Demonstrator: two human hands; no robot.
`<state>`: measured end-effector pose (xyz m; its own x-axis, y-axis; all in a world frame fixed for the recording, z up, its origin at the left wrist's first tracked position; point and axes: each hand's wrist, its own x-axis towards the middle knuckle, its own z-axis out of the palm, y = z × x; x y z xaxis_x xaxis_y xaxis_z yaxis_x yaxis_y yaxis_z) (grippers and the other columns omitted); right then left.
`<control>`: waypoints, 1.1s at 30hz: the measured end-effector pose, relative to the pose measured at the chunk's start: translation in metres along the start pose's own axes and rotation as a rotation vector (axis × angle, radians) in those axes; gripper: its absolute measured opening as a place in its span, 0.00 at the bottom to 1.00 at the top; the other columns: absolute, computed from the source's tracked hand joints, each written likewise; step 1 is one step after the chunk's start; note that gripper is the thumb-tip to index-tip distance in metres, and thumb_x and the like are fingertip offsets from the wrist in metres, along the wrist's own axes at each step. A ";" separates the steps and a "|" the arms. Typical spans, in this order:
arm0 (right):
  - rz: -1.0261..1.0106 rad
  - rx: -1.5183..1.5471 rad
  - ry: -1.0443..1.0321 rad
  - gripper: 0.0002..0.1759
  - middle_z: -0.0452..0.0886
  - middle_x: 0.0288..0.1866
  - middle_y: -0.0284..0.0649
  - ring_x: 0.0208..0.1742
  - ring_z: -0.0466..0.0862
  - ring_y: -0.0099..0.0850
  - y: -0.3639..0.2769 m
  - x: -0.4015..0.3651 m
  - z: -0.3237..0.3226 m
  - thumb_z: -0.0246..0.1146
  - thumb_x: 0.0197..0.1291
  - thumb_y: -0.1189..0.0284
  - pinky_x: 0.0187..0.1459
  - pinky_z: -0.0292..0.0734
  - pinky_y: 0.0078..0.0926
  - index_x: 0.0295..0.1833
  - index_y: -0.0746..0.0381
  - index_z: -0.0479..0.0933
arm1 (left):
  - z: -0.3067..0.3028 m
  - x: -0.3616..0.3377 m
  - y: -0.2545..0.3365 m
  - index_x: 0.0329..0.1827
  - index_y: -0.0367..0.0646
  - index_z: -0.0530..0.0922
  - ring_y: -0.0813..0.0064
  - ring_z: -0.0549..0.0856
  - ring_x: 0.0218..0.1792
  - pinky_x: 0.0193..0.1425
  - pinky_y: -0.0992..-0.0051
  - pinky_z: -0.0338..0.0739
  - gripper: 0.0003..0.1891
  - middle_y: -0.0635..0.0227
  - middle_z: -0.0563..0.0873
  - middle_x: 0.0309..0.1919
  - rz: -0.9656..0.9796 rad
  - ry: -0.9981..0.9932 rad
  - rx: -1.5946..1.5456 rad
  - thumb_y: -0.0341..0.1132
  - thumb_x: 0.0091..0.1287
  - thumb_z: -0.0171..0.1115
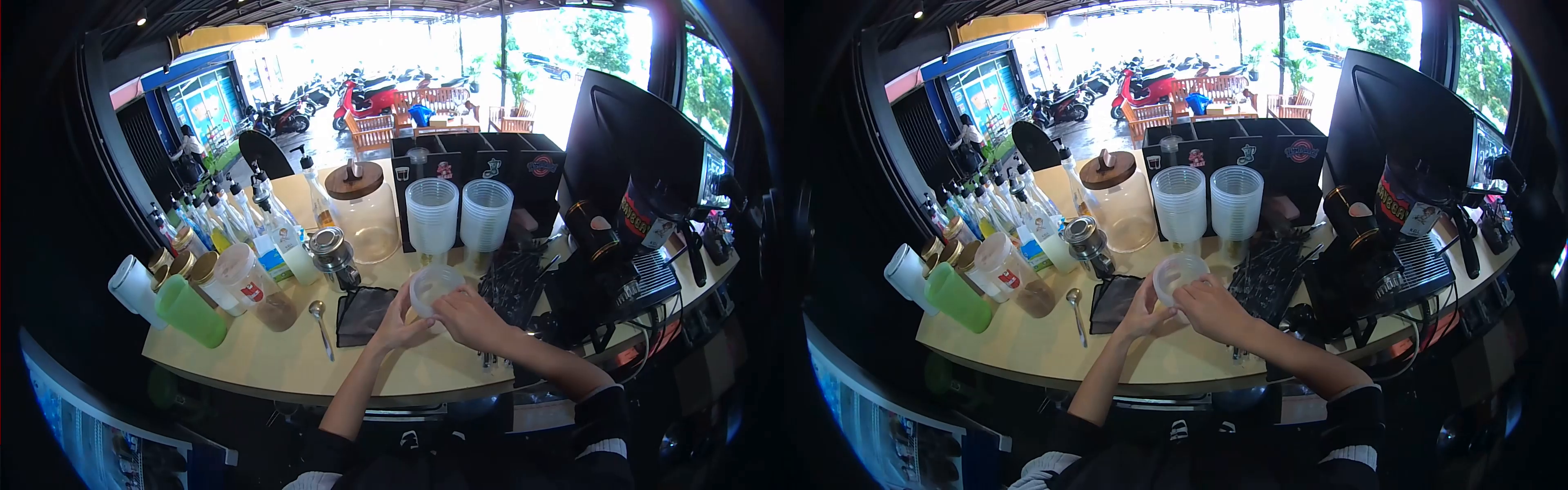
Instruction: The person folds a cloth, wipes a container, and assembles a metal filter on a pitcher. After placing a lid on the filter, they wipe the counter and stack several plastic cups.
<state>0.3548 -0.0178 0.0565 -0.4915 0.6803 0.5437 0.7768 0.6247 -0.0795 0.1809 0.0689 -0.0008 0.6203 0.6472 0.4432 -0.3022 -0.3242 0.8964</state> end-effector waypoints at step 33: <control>0.100 -0.083 0.352 0.09 0.76 0.32 0.34 0.36 0.78 0.31 -0.012 -0.013 0.015 0.64 0.51 0.75 0.49 0.66 0.39 0.39 0.60 0.74 | 0.018 0.007 -0.006 0.68 0.35 0.61 0.69 0.74 0.60 0.65 0.70 0.65 0.44 0.58 0.75 0.58 0.056 0.112 0.044 0.38 0.48 0.72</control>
<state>0.3466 -0.0284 0.0380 -0.2576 0.5538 0.7918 0.8506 0.5187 -0.0861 0.1997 0.0629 -0.0036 0.5175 0.6996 0.4928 -0.3002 -0.3908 0.8701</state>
